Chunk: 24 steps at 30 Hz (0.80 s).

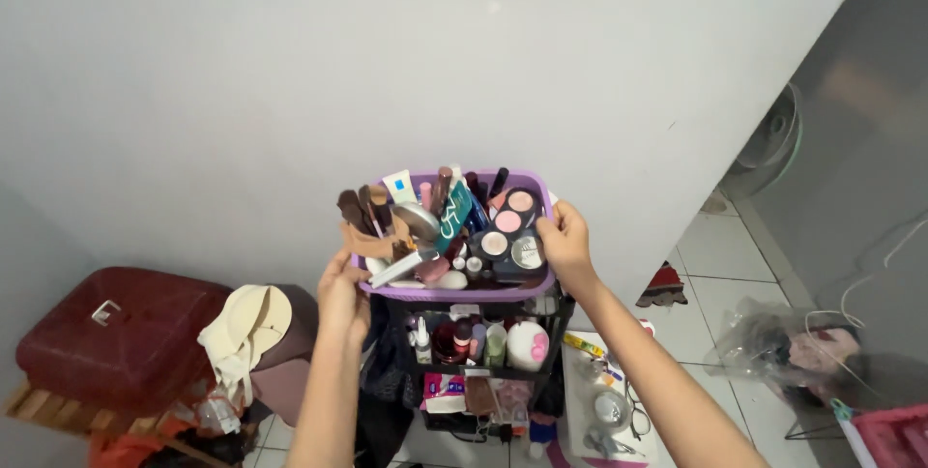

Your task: The person organizes a cluttered room by placing a purple makeup basket on a shelf, folding and storing a black garment, hanging a patterned bag on a rack, and coiling a white charging cable. The actions occur in a small room with a pink bed and a multi-tiered storage rack.

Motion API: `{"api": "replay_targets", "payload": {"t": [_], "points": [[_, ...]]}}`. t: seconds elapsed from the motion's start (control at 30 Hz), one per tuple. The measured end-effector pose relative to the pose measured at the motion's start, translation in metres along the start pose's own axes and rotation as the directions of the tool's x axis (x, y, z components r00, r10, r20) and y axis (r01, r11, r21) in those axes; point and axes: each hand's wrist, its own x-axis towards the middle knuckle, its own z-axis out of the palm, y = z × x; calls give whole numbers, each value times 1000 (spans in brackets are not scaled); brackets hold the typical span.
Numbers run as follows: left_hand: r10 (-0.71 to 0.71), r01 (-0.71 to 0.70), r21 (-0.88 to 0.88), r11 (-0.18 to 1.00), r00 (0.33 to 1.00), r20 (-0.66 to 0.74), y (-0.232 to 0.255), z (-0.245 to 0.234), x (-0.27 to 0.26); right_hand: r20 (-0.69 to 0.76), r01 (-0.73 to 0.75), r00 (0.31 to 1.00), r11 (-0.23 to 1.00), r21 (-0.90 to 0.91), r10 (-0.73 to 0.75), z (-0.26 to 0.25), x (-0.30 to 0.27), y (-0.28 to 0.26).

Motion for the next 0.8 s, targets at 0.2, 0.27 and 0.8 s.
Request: {"api": "replay_targets", "payload": {"t": [0.2, 0.27, 0.8], "points": [[-21, 21, -38, 999, 1000, -7, -29, -8, 26, -57, 17, 998, 998, -68, -20, -2, 2, 12], [-39, 37, -43, 998, 999, -25, -34, -10, 29, -52, 38, 998, 991, -130, -45, -2, 3, 14], [-102, 105, 38, 994, 993, -60, -50, -22, 35, -95, 79, 983, 833, -547, -155, -6, 7, 45]]}}
